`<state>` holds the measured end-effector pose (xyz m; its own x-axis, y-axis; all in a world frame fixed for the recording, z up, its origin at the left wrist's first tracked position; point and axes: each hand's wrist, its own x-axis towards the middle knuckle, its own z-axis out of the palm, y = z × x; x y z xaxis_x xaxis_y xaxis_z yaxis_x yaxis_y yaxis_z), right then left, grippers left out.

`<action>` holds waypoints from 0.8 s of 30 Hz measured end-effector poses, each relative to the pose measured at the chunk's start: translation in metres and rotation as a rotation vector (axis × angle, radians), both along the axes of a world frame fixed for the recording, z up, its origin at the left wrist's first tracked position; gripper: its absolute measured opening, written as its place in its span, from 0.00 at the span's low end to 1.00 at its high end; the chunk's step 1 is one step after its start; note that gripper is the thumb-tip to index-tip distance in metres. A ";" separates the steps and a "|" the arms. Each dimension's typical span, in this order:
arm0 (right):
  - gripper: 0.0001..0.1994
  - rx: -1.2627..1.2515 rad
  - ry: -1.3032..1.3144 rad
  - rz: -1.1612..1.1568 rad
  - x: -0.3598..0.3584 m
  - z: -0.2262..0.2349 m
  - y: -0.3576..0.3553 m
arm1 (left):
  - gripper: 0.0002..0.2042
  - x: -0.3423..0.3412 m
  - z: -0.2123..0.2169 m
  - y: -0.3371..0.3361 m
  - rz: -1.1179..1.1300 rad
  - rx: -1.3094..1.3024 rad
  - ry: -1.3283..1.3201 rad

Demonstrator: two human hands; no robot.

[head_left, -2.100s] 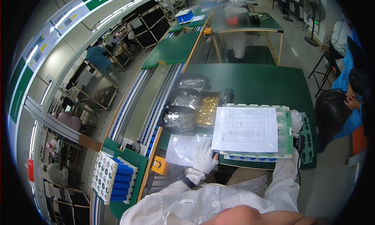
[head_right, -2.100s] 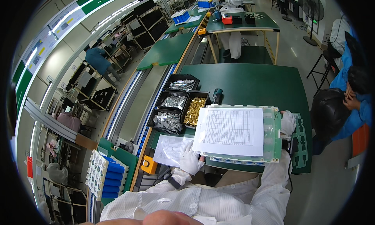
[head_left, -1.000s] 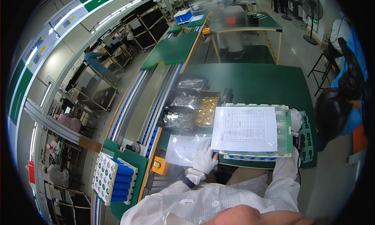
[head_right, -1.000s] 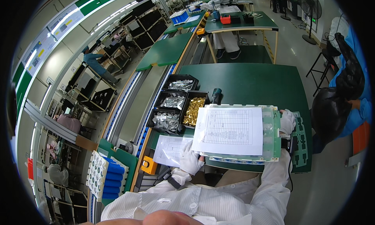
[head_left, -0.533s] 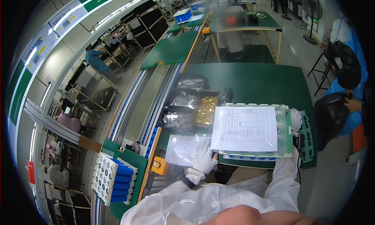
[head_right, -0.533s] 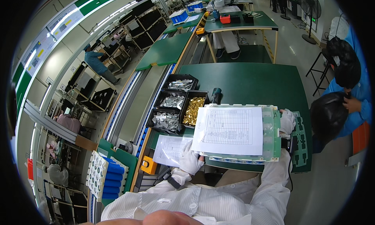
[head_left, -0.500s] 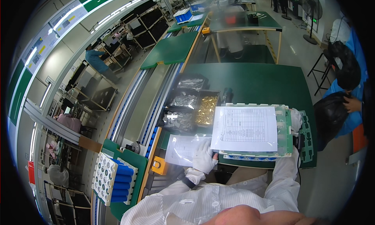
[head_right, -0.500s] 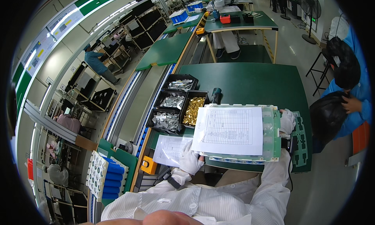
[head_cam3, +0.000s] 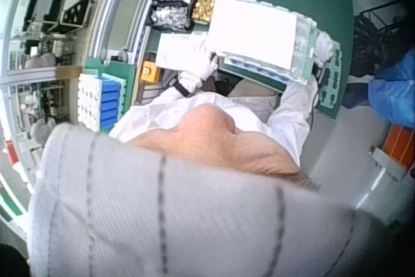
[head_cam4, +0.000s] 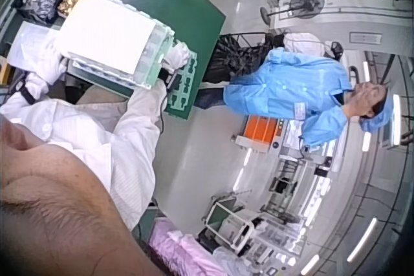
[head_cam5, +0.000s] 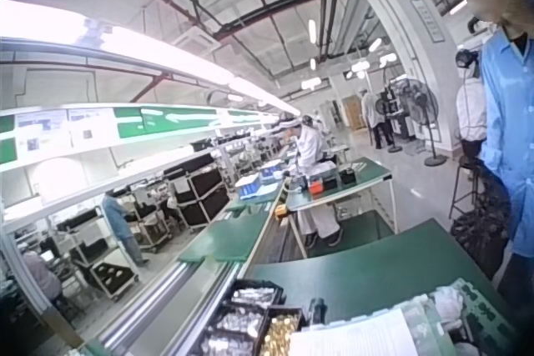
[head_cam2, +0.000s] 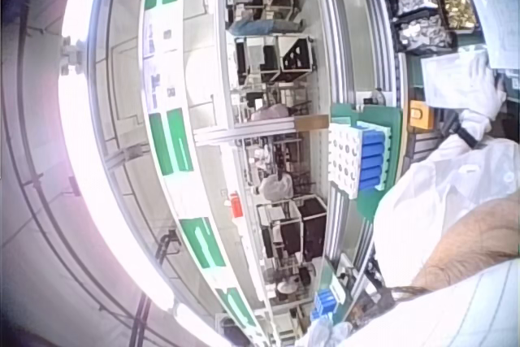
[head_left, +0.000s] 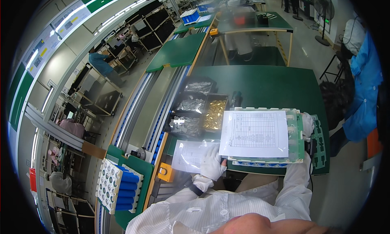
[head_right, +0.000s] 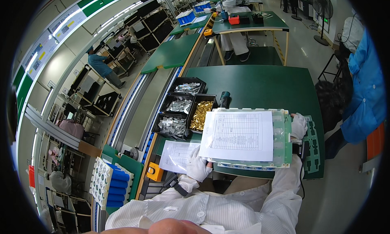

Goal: The recorder is assembling small electronic components or battery cells on a workstation in a cleanroom environment.

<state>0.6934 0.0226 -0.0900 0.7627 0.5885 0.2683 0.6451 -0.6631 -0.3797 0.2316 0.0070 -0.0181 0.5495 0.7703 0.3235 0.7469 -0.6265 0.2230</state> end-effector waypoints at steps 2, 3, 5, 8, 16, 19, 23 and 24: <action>0.16 0.003 -0.006 0.000 0.003 -0.005 0.000 | 0.32 0.001 0.002 0.000 -0.006 -0.011 -0.023; 0.16 0.005 -0.009 0.000 0.004 -0.007 0.001 | 0.32 0.001 0.002 0.000 -0.007 -0.011 -0.024; 0.16 0.009 -0.013 0.003 0.005 -0.011 0.002 | 0.31 0.001 0.002 0.000 0.004 -0.003 -0.013; 0.16 0.015 -0.021 0.005 0.006 -0.014 0.003 | 0.31 0.002 0.001 -0.001 0.013 -0.009 -0.015; 0.16 0.008 -0.047 -0.008 -0.001 -0.006 0.001 | 0.31 0.001 0.002 0.000 0.003 -0.008 -0.017; 0.16 0.042 -0.014 0.020 -0.003 0.001 -0.001 | 0.31 0.002 0.001 0.000 0.006 -0.006 -0.016; 0.16 0.039 -0.028 0.002 -0.005 0.003 -0.001 | 0.32 0.002 0.002 0.000 -0.002 0.004 -0.014; 0.16 0.043 -0.035 0.012 -0.006 0.004 -0.001 | 0.32 0.001 0.002 0.000 -0.001 0.005 -0.013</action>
<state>0.6875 0.0215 -0.0864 0.7451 0.5852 0.3199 0.6666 -0.6388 -0.3842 0.2326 0.0069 -0.0156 0.5458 0.7682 0.3345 0.7435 -0.6281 0.2294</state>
